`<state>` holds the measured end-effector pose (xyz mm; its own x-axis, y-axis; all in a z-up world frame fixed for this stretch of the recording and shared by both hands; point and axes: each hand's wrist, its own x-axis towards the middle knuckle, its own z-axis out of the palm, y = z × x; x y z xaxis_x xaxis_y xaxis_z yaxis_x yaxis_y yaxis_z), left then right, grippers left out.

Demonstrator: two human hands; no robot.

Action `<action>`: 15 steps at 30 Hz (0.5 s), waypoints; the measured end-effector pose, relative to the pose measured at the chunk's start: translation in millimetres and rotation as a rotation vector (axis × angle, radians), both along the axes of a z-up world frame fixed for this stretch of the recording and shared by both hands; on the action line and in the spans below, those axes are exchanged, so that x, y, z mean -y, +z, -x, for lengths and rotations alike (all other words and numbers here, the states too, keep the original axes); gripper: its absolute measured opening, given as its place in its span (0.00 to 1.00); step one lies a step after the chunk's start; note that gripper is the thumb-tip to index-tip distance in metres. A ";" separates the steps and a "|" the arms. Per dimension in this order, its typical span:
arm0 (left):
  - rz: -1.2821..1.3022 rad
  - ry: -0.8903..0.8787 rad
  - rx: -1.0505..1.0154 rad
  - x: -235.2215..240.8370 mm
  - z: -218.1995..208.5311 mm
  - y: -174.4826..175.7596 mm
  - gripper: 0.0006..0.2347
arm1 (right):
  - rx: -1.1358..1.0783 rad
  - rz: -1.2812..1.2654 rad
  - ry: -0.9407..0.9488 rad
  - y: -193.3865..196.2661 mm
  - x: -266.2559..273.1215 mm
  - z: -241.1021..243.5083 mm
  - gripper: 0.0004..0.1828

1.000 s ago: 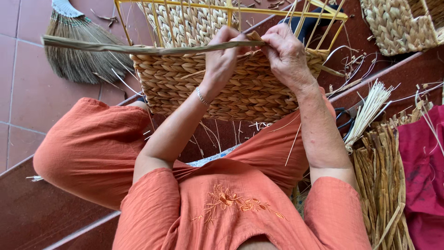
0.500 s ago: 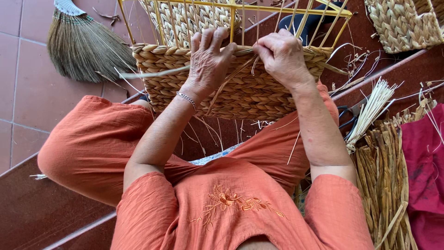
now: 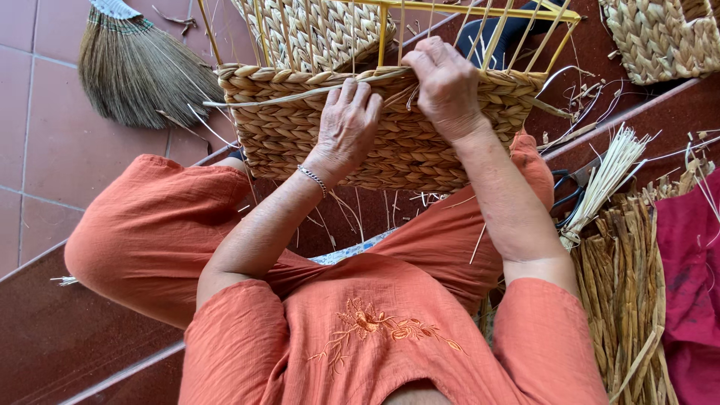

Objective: The person weaves a basket by hand, interlacing dried plant fibers through a yellow metal frame. The person repeatedly pulls and tucks strands to build up the basket walls.

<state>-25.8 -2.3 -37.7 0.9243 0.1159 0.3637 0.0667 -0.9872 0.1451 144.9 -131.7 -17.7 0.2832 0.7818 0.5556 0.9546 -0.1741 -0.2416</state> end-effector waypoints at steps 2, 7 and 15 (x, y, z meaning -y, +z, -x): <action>0.036 0.016 -0.127 -7.6 -3.5 -0.1 0.09 | -0.105 0.069 0.097 21.3 12.9 -7.5 0.12; 0.036 0.065 -0.108 -31.8 -17.8 32.4 0.05 | -0.199 0.214 0.239 45.6 25.7 -14.3 0.19; -0.151 -0.086 0.461 -9.1 -14.8 83.7 0.03 | -0.340 0.087 0.067 34.3 14.6 -3.9 0.05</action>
<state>-10.9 6.9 45.9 0.6668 -0.0399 0.7442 -0.0539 -0.9985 -0.0052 148.8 -146.3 16.6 0.3873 0.8449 0.3689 0.8319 -0.1478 -0.5349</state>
